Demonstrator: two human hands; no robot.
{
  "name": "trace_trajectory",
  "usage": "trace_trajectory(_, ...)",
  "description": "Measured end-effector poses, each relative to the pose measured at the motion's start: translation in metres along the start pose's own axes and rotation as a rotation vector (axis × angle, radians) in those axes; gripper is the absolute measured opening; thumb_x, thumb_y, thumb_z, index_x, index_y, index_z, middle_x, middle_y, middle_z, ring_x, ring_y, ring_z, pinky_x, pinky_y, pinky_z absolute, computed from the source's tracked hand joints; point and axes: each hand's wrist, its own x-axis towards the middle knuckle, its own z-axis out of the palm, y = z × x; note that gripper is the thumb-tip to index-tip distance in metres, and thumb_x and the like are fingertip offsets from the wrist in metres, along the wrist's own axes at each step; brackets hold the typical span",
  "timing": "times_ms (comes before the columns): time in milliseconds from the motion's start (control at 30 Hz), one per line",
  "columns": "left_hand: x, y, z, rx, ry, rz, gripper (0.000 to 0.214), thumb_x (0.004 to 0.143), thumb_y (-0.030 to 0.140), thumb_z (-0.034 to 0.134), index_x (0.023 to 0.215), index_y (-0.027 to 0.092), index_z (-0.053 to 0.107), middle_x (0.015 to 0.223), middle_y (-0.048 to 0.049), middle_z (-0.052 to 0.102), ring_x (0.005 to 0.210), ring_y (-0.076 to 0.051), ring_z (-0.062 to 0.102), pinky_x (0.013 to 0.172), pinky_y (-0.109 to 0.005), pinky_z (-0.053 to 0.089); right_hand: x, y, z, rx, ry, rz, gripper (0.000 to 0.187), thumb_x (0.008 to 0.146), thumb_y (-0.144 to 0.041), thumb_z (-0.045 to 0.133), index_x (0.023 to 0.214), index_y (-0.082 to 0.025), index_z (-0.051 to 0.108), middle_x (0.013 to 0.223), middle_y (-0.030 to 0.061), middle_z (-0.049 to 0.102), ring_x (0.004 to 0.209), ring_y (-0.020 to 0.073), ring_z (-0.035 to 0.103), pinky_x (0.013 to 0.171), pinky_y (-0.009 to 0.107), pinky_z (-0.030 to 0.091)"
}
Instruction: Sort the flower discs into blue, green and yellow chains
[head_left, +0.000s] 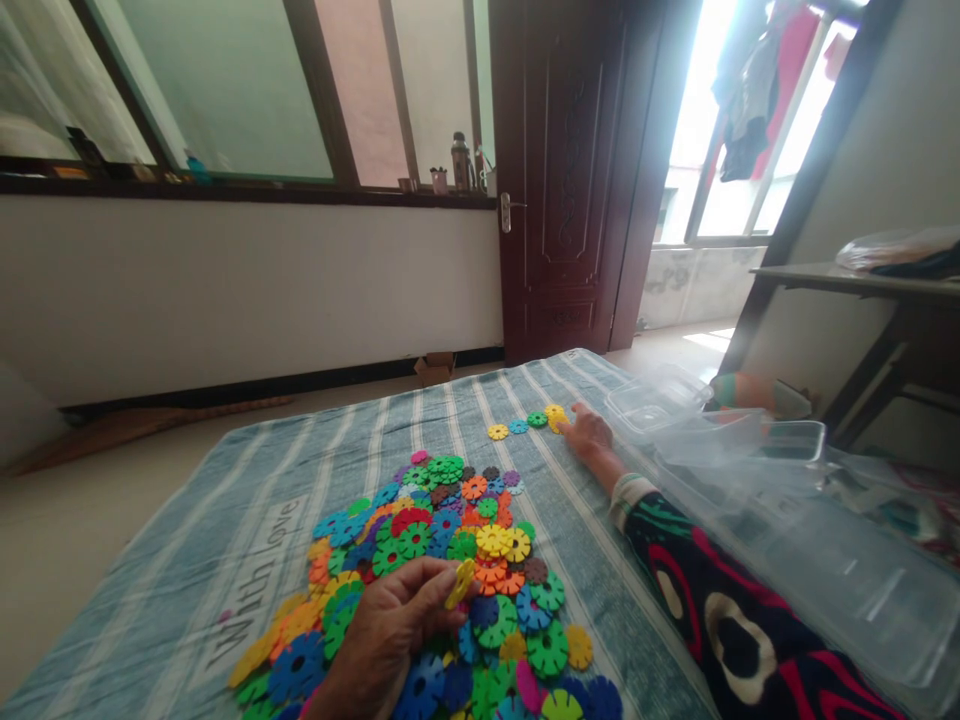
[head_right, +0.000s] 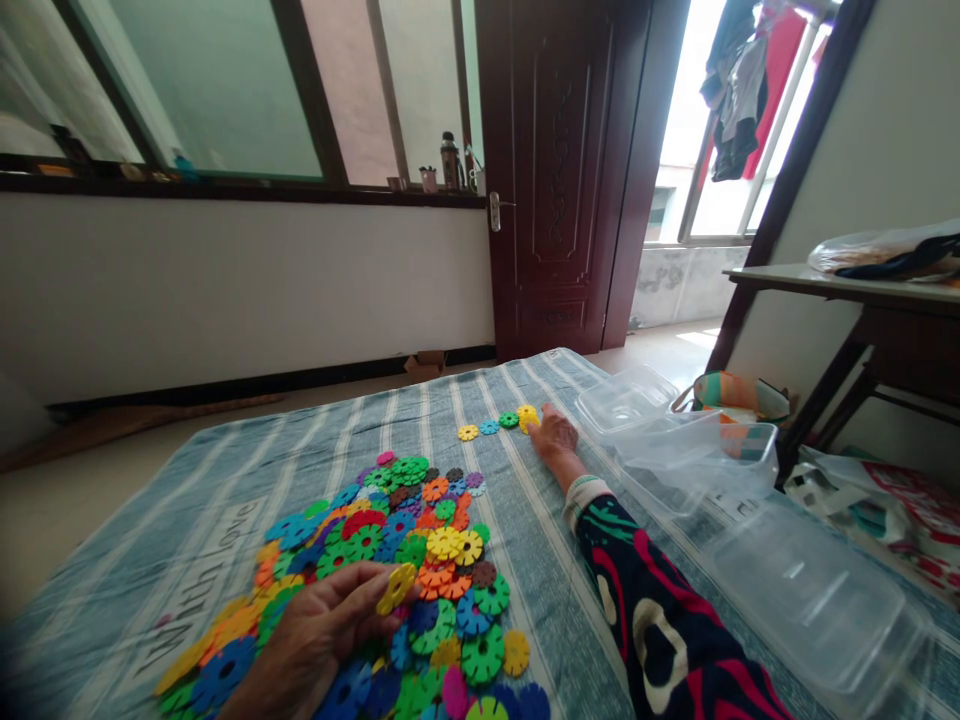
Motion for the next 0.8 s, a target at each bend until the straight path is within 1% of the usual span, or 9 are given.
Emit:
trace_trajectory(67, 0.000, 0.000, 0.001, 0.010, 0.007, -0.001, 0.031, 0.057, 0.041, 0.081, 0.070, 0.015, 0.070, 0.073, -0.0065, 0.071, 0.069, -0.017, 0.066, 0.061, -0.021, 0.054, -0.005, -0.004, 0.002, -0.034, 0.017, -0.038, 0.047, 0.079, -0.044, 0.063, 0.117, -0.016, 0.057, 0.112, 0.0145, 0.065, 0.102, 0.0240, 0.062, 0.078, 0.028, 0.047)
trace_trajectory(133, -0.001, 0.001, 0.002, 0.017, 0.013, -0.003, 0.032, 0.055, 0.042, 0.081, 0.069, 0.015, 0.070, 0.073, -0.0066, 0.071, 0.070, -0.018, 0.067, 0.061, -0.021, 0.054, -0.007, -0.007, 0.004, -0.069, 0.011, -0.068, 0.049, 0.079, -0.048, 0.063, 0.114, -0.015, 0.058, 0.113, 0.0146, 0.063, 0.104, 0.0258, 0.061, 0.079, 0.029, 0.046)
trace_trajectory(200, -0.001, 0.002, 0.003, 0.021, 0.014, -0.006, 0.033, 0.055, 0.043, 0.081, 0.069, 0.016, 0.070, 0.075, -0.0067, 0.071, 0.072, -0.019, 0.067, 0.062, -0.021, 0.054, -0.006, -0.010, 0.005, -0.103, -0.011, -0.082, 0.047, 0.079, -0.048, 0.062, 0.112, -0.014, 0.059, 0.112, 0.0145, 0.062, 0.103, 0.0258, 0.060, 0.079, 0.030, 0.046)
trace_trajectory(400, -0.001, 0.001, 0.002, 0.022, 0.014, -0.010, 0.031, 0.055, 0.042, 0.081, 0.070, 0.017, 0.071, 0.078, -0.0058, 0.071, 0.076, -0.019, 0.067, 0.063, -0.021, 0.054, -0.003, -0.014, 0.003, -0.126, -0.024, -0.110, 0.041, 0.084, -0.044, 0.056, 0.110, -0.013, 0.061, 0.111, 0.0169, 0.062, 0.101, 0.0257, 0.061, 0.079, 0.031, 0.045)
trace_trajectory(800, 0.001, -0.001, 0.000, 0.037, -0.018, -0.008, 0.030, 0.061, 0.043, 0.078, 0.073, 0.016, 0.071, 0.078, -0.0068, 0.071, 0.075, -0.017, 0.065, 0.064, -0.020, 0.052, 0.001, -0.021, 0.008, -0.127, -0.043, -0.123, 0.033, 0.088, -0.031, 0.049, 0.110, -0.011, 0.063, 0.112, 0.0178, 0.062, 0.099, 0.0241, 0.062, 0.079, 0.030, 0.045)
